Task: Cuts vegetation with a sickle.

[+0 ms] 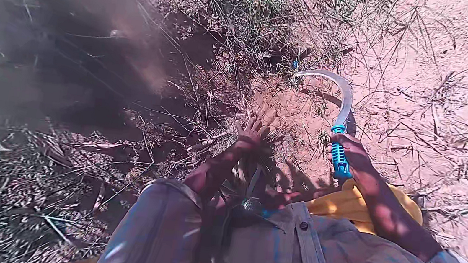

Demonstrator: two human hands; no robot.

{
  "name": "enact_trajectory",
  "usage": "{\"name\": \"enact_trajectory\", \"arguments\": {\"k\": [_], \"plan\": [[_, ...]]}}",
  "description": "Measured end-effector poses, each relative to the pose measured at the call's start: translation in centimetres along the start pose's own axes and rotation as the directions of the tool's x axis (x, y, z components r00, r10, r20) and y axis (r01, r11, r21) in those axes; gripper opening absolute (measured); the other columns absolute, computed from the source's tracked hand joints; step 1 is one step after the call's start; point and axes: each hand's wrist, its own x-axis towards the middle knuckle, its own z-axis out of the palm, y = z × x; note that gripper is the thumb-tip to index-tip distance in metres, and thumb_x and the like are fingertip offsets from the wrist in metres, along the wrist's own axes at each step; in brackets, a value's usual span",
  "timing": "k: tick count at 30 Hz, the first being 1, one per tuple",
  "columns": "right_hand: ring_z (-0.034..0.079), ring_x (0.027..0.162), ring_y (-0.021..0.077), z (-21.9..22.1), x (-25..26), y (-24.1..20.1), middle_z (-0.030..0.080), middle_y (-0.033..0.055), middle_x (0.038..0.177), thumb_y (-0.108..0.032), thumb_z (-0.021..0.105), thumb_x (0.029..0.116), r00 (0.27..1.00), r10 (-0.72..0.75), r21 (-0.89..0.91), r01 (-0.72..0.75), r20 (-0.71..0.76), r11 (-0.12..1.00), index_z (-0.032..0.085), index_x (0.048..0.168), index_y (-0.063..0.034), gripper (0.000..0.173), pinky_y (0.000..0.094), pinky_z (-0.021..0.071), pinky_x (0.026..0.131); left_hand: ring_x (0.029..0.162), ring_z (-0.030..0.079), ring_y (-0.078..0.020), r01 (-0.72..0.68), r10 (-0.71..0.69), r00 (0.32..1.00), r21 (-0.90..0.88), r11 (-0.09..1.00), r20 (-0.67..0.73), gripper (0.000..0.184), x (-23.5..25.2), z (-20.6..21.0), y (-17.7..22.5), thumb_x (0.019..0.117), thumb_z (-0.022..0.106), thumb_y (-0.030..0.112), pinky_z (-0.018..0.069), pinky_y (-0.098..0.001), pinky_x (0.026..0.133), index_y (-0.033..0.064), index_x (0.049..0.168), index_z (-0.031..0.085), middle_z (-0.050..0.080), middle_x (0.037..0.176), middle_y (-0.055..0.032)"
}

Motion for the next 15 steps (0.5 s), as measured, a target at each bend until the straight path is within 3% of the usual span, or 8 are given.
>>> {"name": "enact_trajectory", "arguments": {"k": [2, 5, 7, 10, 13, 15], "plan": [[0.060, 0.053, 0.0086, 0.2, -0.3, -0.2, 0.059, 0.0018, 0.071, -0.018, 0.049, 0.1090, 1.000, 0.003, -0.041, -0.003, -0.001, 0.999, 0.056, 0.112, -0.0051, 0.015, 0.0214, 0.0547, 0.051, 0.160, 0.005, -0.0396, 0.049, -0.049, 0.999, -0.004, 0.999, 0.019, 0.095, -0.9, 0.4, -0.1, 0.0808, 0.083, 0.055, 0.0048, -0.0823, 0.114, 0.0250, 0.160, 0.039, 0.020, 0.172, -0.0141], [0.060, 0.053, 0.0088, 0.2, -0.5, -0.2, 0.060, 0.0018, 0.071, -0.019, 0.052, 0.1077, 1.000, 0.003, -0.066, -0.004, -0.003, 0.998, 0.058, 0.112, -0.0052, 0.015, 0.0217, 0.0543, 0.051, 0.160, -0.001, -0.0404, 0.076, -0.076, 0.996, -0.018, 0.997, -0.048, 0.099, -0.7, 0.9, 0.5, 0.0781, 0.088, 0.045, -0.0002, -0.0819, 0.115, 0.0228, 0.161, 0.038, 0.008, 0.174, -0.0164], [0.060, 0.055, 0.0078, 0.1, -0.6, -0.1, 0.060, 0.0008, 0.071, -0.019, 0.051, 0.1079, 1.000, -0.008, -0.080, 0.009, 0.011, 0.997, 0.057, 0.113, -0.0060, 0.015, 0.0212, 0.0536, 0.053, 0.160, 0.000, -0.0419, 0.084, -0.083, 0.994, 0.026, 0.996, -0.066, 0.093, -0.2, 0.5, 0.9, 0.0807, 0.086, 0.037, 0.0027, -0.0798, 0.116, 0.0213, 0.160, 0.040, 0.006, 0.174, -0.0167], [0.059, 0.054, 0.0078, 0.3, -0.7, 0.0, 0.059, 0.0007, 0.070, -0.019, 0.051, 0.1076, 1.000, -0.018, -0.072, 0.017, -0.015, 0.997, 0.059, 0.110, -0.0055, 0.015, 0.0212, 0.0531, 0.052, 0.160, 0.000, -0.0425, 0.077, -0.073, 0.982, 0.016, 0.997, -0.171, 0.077, 0.5, 0.9, -0.3, 0.0865, 0.080, 0.027, -0.0052, -0.0798, 0.116, 0.0226, 0.156, 0.047, 0.009, 0.173, -0.0175], [0.059, 0.053, 0.0084, 0.5, -0.8, -0.2, 0.059, 0.0014, 0.070, -0.018, 0.050, 0.1082, 0.999, -0.008, -0.081, 0.005, -0.034, 0.997, 0.059, 0.111, -0.0047, 0.016, 0.0212, 0.0529, 0.051, 0.158, 0.003, -0.0475, 0.110, -0.123, 0.953, -0.063, 0.992, -0.276, 0.064, 0.2, 0.9, -2.0, 0.0921, 0.074, 0.025, -0.0030, -0.0812, 0.115, 0.0237, 0.152, 0.053, 0.014, 0.172, -0.0213], [0.059, 0.053, 0.0087, 0.6, -0.9, -0.2, 0.059, 0.0014, 0.069, -0.018, 0.050, 0.1083, 0.999, -0.002, -0.092, -0.001, -0.035, 0.996, 0.058, 0.110, -0.0050, 0.016, 0.0214, 0.0529, 0.051, 0.157, 0.004, -0.0494, 0.201, -0.230, 0.941, -0.138, 0.970, -0.249, 0.072, 0.2, 0.6, -3.1, 0.0896, 0.077, 0.033, 0.0056, -0.0820, 0.114, 0.0270, 0.155, 0.048, 0.011, 0.172, -0.0230]]}}
